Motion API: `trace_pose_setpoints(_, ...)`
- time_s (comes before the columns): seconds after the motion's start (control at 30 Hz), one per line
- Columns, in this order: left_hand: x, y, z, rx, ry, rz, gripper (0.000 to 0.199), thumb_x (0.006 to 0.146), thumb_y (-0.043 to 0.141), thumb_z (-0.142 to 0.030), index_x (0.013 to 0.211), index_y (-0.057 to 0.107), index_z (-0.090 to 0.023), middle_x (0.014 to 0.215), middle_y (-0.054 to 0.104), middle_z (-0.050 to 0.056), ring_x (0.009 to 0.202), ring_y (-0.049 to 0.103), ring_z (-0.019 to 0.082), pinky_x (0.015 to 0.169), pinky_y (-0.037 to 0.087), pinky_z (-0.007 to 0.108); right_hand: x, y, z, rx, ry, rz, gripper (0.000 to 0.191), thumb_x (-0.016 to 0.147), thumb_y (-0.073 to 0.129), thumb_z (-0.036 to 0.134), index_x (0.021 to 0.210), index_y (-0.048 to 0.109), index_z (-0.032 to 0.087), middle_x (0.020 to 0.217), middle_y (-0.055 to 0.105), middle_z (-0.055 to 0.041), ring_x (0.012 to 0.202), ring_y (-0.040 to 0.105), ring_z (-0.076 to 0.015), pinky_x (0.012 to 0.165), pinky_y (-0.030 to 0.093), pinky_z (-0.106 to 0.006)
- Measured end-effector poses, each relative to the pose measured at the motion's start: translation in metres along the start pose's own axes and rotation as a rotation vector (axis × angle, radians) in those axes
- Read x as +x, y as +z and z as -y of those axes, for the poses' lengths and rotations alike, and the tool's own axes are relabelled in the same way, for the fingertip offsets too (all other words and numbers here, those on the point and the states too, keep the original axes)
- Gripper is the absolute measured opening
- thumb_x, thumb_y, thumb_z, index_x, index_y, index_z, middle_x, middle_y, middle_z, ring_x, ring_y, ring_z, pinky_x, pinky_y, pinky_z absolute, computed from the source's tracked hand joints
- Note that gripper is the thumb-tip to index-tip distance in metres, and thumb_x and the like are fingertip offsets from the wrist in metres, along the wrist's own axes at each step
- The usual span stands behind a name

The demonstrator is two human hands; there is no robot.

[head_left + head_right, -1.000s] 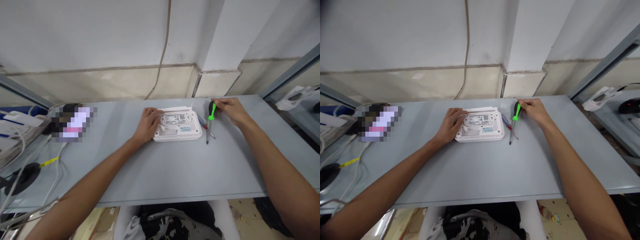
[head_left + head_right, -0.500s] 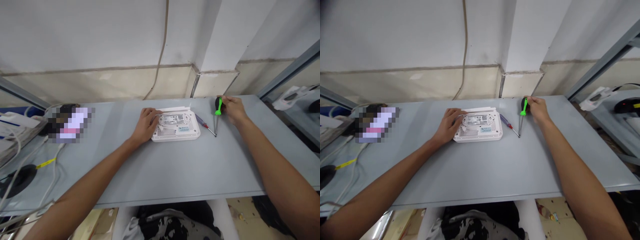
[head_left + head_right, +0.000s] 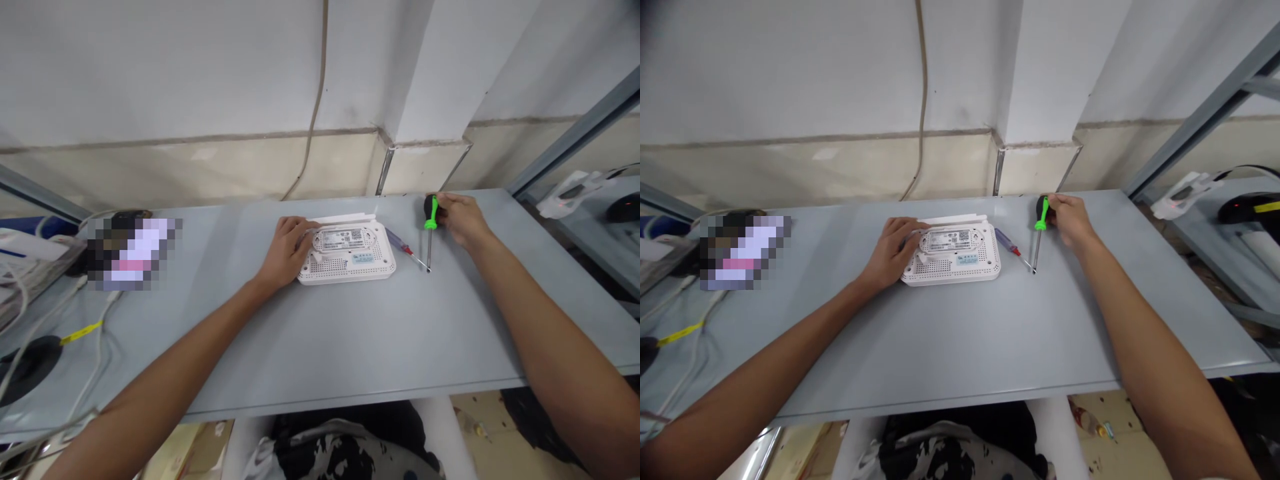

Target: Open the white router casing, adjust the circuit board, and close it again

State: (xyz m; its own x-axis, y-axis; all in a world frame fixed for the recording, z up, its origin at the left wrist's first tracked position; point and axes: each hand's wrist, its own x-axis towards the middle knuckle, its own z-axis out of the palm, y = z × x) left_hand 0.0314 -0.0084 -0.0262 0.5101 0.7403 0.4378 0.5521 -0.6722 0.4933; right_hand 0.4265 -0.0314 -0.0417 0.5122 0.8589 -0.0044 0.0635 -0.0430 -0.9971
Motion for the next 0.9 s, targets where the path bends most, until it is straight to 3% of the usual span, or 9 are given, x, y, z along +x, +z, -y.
trace_pose_setpoints(0.17,0.000,0.000,0.000,0.004,0.000,0.005,0.032,0.107,0.042,-0.028,0.123,0.070,-0.024,0.118,0.069,0.009,0.120,0.055,0.028,0.111,0.047,0.052,-0.011,0.006,0.007,-0.072,0.002,0.139,0.020,0.085,0.074,0.039,0.084,0.078,0.020,0.083,0.074,-0.0077,0.072,0.068,-0.0196,0.058,0.055,-0.031)
trace_pose_setpoints(0.37,-0.001,0.000,0.000,-0.007,-0.006,0.002,0.033,0.107,0.042,-0.029,0.123,0.071,-0.024,0.117,0.068,0.009,0.120,0.054,0.027,0.110,0.047,0.050,-0.006,0.003,0.005,-0.229,-0.110,0.044,0.033,0.088,0.071,0.050,0.090,0.080,0.018,0.070,0.068,-0.0031,0.056,0.056,-0.0167,0.053,0.049,-0.031)
trace_pose_setpoints(0.53,-0.001,0.001,0.002,-0.016,0.007,-0.012,0.032,0.108,0.042,-0.028,0.122,0.070,-0.023,0.115,0.069,0.009,0.119,0.056,0.028,0.110,0.047,0.052,-0.019,0.014,0.008,-0.392,-0.193,0.064,0.026,0.090,0.067,0.037,0.098,0.083,0.019,0.067,0.069,-0.0013,0.051,0.053,-0.0158,0.060,0.045,-0.033)
trace_pose_setpoints(0.73,0.000,0.000,0.001,-0.013,0.002,0.003,0.033,0.108,0.042,-0.029,0.123,0.071,-0.023,0.116,0.070,0.009,0.118,0.056,0.028,0.110,0.047,0.052,-0.046,0.037,0.019,-0.714,-0.400,0.202,0.025,0.097,0.058,0.033,0.098,0.081,0.022,0.092,0.080,-0.0067,0.077,0.067,-0.0215,0.080,0.050,-0.037)
trace_pose_setpoints(0.9,-0.001,-0.001,0.001,-0.015,0.004,0.001,0.032,0.108,0.043,-0.028,0.123,0.071,-0.023,0.117,0.070,0.010,0.119,0.055,0.029,0.110,0.047,0.052,-0.056,0.042,0.023,-0.825,-0.477,0.250,0.027,0.098,0.057,0.032,0.102,0.081,0.021,0.095,0.076,-0.0095,0.083,0.067,-0.0241,0.089,0.052,-0.043)
